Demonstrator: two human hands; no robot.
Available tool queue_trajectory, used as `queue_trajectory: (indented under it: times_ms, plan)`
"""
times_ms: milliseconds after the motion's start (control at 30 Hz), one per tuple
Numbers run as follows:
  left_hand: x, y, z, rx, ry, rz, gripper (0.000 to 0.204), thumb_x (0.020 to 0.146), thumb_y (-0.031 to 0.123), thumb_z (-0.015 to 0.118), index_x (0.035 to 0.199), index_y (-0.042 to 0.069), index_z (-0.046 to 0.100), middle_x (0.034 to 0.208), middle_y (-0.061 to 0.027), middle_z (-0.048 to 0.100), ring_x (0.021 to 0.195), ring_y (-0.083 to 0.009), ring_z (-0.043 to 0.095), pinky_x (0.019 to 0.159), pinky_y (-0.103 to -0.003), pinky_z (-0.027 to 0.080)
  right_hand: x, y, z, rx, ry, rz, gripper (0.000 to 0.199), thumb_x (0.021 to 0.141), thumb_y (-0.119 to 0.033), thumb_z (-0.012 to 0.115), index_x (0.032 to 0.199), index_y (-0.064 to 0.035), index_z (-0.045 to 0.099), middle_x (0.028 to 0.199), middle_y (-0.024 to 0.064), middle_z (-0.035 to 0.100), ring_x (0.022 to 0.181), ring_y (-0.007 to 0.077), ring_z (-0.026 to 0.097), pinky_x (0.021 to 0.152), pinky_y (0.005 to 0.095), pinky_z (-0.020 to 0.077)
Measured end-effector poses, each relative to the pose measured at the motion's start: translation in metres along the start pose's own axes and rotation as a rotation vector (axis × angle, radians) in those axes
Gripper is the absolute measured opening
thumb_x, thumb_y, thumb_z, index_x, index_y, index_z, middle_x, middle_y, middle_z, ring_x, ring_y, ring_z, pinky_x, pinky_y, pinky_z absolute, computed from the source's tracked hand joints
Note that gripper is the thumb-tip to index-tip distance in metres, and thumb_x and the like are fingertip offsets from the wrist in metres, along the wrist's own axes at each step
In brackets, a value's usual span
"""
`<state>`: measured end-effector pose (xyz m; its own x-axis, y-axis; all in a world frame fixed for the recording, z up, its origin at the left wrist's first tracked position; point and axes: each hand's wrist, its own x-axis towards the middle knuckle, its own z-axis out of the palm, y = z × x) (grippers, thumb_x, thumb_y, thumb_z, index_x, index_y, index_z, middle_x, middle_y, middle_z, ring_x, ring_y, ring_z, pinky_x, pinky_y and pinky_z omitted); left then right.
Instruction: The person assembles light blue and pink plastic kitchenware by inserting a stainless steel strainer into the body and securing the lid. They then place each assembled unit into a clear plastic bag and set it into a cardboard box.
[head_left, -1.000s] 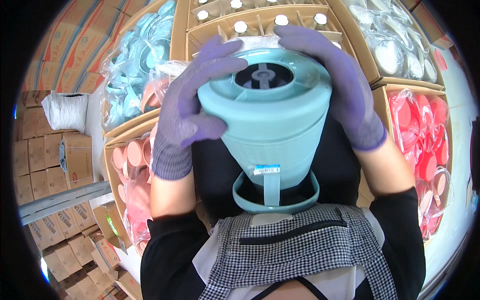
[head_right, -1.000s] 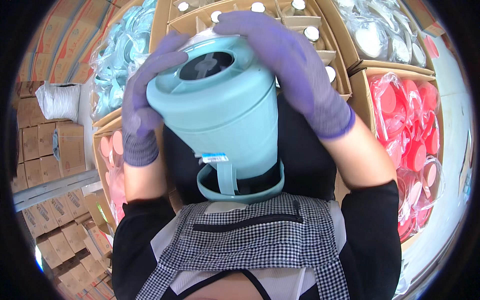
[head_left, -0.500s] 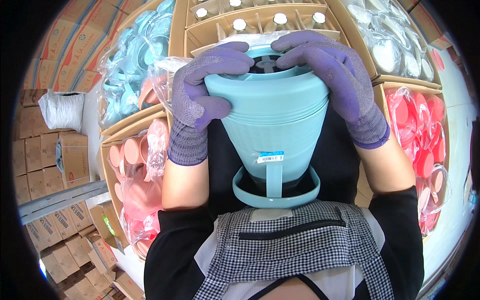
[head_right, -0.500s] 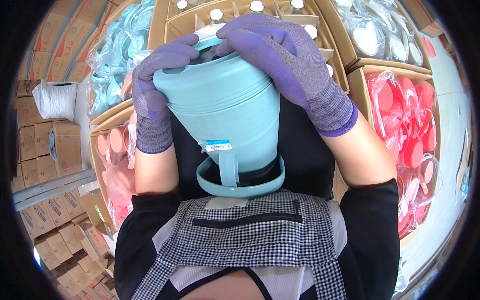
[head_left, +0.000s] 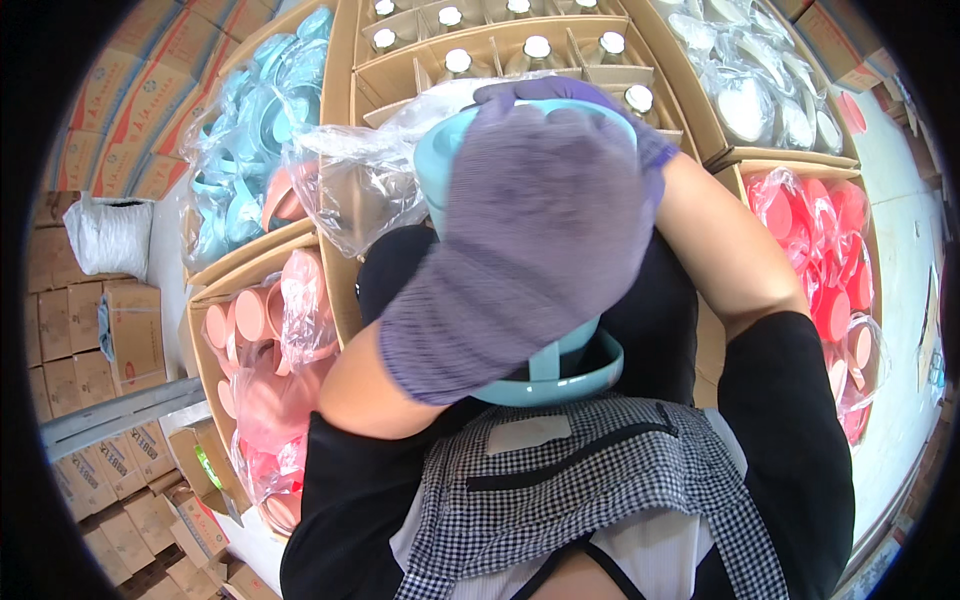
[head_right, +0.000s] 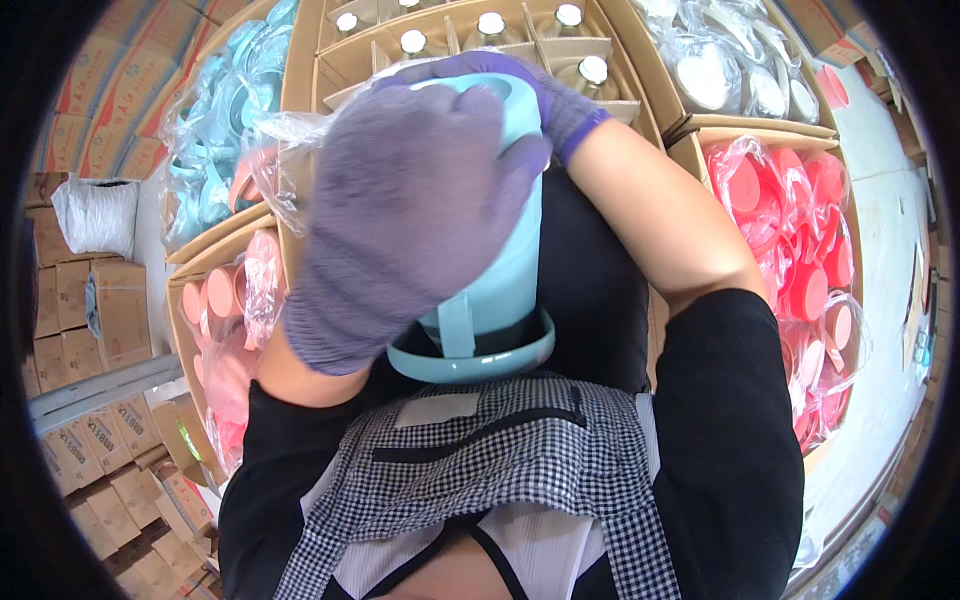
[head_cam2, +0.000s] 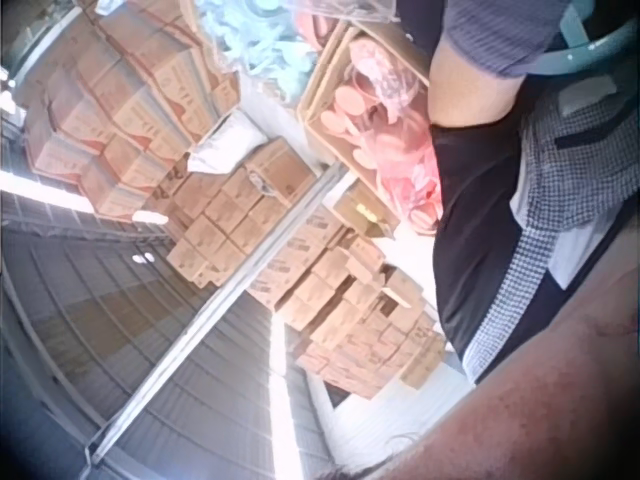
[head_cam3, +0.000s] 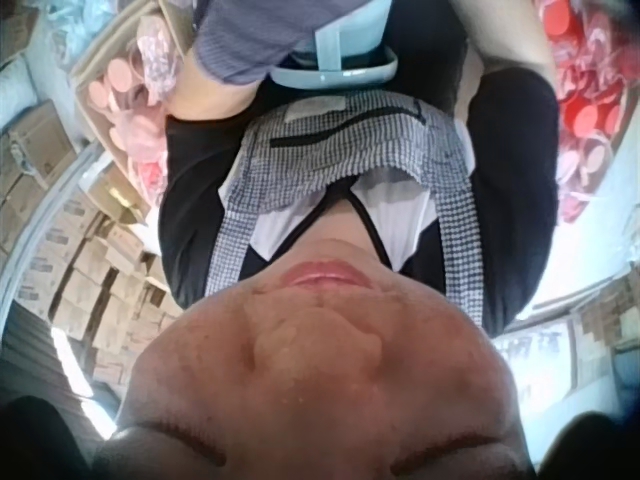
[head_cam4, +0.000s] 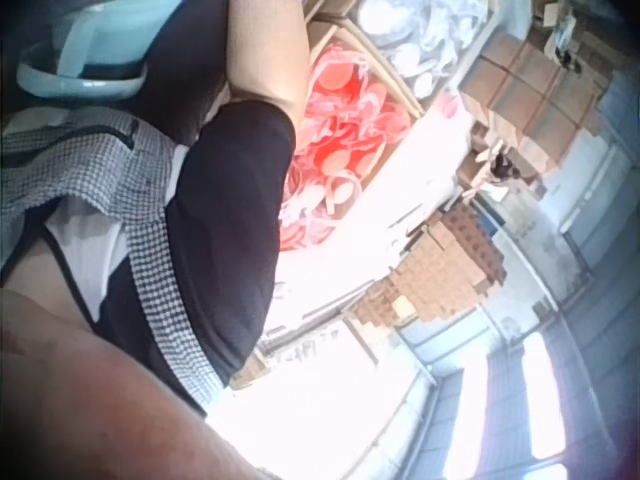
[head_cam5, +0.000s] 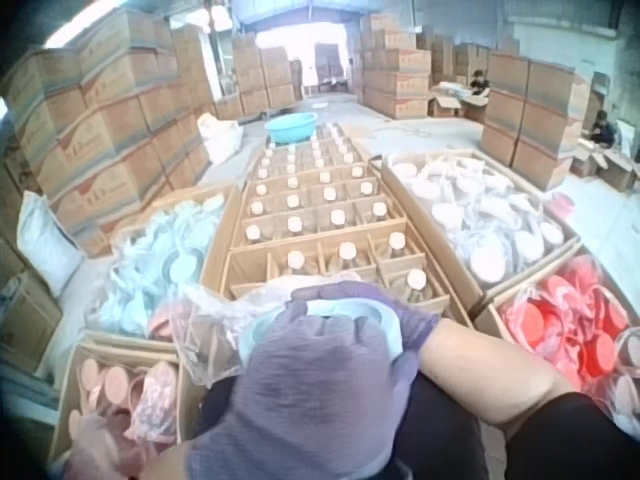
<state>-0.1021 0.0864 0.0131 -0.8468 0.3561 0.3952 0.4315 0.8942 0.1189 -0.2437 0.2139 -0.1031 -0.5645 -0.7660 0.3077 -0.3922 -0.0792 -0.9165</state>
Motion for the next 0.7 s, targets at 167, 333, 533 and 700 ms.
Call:
queue_trajectory:
  times_ms: [167,333,533,700]
  plan:
    - [-0.042,-0.099,-0.014,-0.438,0.136,0.185,0.056,0.100,0.046,0.060,0.122,-0.004,0.072,0.115,-0.0223,0.074,0.115,-0.0370,0.070,0.110,-0.049,0.046,-0.020,-0.072,-0.007,-0.287,0.230,-0.230,0.038,0.107,-0.021,0.052,0.140,-0.0072,0.063,0.132,0.0142,0.069,0.124,0.0297,0.067,0.109,0.0380,0.0516]
    - [-0.053,-0.105,0.025,-0.816,0.166,-0.040,0.068,0.089,0.058,0.065,0.127,0.001,0.073,0.128,-0.0220,0.071,0.135,-0.0405,0.058,0.120,-0.052,0.036,-0.053,-0.059,0.007,-0.431,0.201,-0.223,0.037,0.106,-0.022,0.048,0.133,-0.0066,0.069,0.138,0.0195,0.065,0.132,0.0317,0.062,0.111,0.0397,0.0489]
    - [-0.011,0.011,0.005,-0.159,-0.010,0.047,0.071,0.077,0.050,0.083,0.126,0.001,0.067,0.118,-0.0190,0.069,0.110,-0.0358,0.067,0.097,-0.047,0.051,0.002,0.047,-0.007,0.345,-0.086,-0.029,0.039,0.105,-0.020,0.055,0.141,-0.0083,0.065,0.139,0.0129,0.068,0.129,0.0248,0.064,0.116,0.0381,0.0462]
    - [-0.019,-0.051,0.012,-0.457,0.132,0.045,0.070,0.082,0.046,0.080,0.134,0.000,0.067,0.131,-0.0203,0.068,0.118,-0.0338,0.068,0.106,-0.043,0.050,0.002,-0.033,0.002,0.148,0.067,0.009,0.043,0.108,-0.026,0.049,0.146,-0.0128,0.062,0.137,0.0097,0.069,0.128,0.0270,0.065,0.117,0.0382,0.0446]
